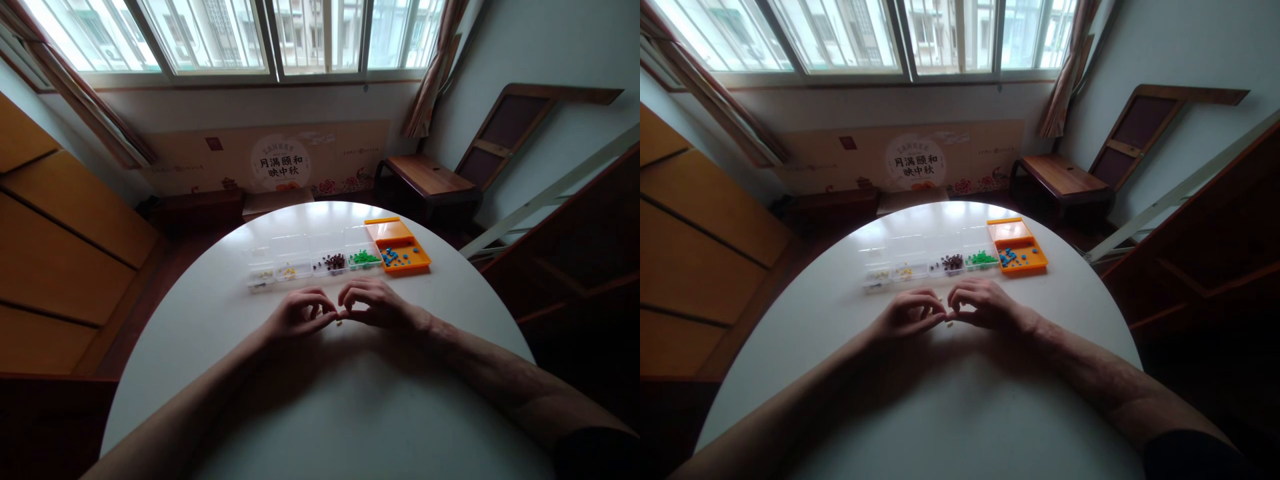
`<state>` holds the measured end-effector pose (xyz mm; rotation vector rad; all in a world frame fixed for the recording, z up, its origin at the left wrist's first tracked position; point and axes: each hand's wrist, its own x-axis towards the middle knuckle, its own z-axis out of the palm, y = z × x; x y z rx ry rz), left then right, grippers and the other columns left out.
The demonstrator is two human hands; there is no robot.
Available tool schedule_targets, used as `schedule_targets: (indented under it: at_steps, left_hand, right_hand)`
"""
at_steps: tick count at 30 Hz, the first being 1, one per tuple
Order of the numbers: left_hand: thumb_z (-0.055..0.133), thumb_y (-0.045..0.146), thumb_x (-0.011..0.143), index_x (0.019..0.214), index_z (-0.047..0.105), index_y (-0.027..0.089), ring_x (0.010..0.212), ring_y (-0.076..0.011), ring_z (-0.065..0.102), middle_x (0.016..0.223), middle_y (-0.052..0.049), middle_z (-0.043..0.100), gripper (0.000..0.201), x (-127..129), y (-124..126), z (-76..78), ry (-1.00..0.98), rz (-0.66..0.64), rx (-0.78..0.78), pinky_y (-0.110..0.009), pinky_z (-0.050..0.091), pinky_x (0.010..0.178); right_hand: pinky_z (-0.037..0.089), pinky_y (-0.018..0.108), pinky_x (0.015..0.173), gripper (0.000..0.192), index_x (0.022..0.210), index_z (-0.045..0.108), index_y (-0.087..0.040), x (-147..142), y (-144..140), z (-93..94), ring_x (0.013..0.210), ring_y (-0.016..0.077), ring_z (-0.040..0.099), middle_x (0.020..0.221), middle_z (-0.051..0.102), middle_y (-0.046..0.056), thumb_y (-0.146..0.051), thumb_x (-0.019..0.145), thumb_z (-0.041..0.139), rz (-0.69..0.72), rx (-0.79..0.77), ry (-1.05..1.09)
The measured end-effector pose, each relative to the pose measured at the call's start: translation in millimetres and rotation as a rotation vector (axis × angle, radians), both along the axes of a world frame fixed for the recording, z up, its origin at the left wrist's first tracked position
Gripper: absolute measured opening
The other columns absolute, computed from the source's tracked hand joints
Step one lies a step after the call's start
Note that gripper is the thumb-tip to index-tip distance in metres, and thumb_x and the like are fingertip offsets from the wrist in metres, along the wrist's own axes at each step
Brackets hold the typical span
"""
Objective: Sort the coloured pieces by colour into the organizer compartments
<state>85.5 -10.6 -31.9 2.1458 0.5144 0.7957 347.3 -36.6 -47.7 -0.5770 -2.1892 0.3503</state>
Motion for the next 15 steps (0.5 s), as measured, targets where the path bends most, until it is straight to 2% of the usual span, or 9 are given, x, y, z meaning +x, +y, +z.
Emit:
schedule_targets:
  at_steps: [7,11,13,15]
  left_hand:
    - [0.081,0.031,0.101,0.100,0.087,0.016,0.063,-0.0093,0.052,0.086,-0.006,0.071,0.016,-4,1,-0.4,0.034,-0.059,-0.054,-0.023,0.040,0.056]
    - [0.081,0.033,0.101,0.100,0.085,0.016,0.065,-0.0108,0.057,0.087,-0.007,0.073,0.018,-5,1,1.6,0.034,-0.061,-0.035,-0.023,0.044,0.057]
    - [0.080,0.032,0.100,0.098,0.084,0.017,0.069,-0.0127,0.062,0.087,-0.007,0.074,0.016,-10,5,5.9,0.027,-0.014,0.029,-0.024,0.049,0.061]
    - [0.080,0.031,0.100,0.095,0.083,0.017,0.071,-0.0135,0.063,0.087,-0.007,0.075,0.015,-20,14,11.8,0.022,0.089,0.123,-0.025,0.053,0.066]
  right_hand:
    - [0.054,0.032,0.081,0.021,0.097,0.068,-0.022,-1,1,-1.1,0.086,0.0186,0.072,0.098,0.079,0.005,-0.038,0.106,0.078,-0.001,0.059,-0.067]
    - [0.054,0.032,0.081,0.021,0.098,0.069,-0.022,0,-1,5.1,0.087,0.0186,0.073,0.099,0.079,0.005,-0.038,0.104,0.080,-0.001,0.049,-0.079]
    - [0.055,0.033,0.082,0.020,0.098,0.069,-0.022,3,-3,8.7,0.088,0.0194,0.073,0.099,0.078,0.005,-0.037,0.102,0.083,-0.015,0.037,-0.075]
    - [0.055,0.033,0.081,0.019,0.095,0.069,-0.023,7,-3,12.6,0.085,0.0193,0.071,0.096,0.077,0.004,-0.033,0.102,0.083,-0.038,0.018,-0.068]
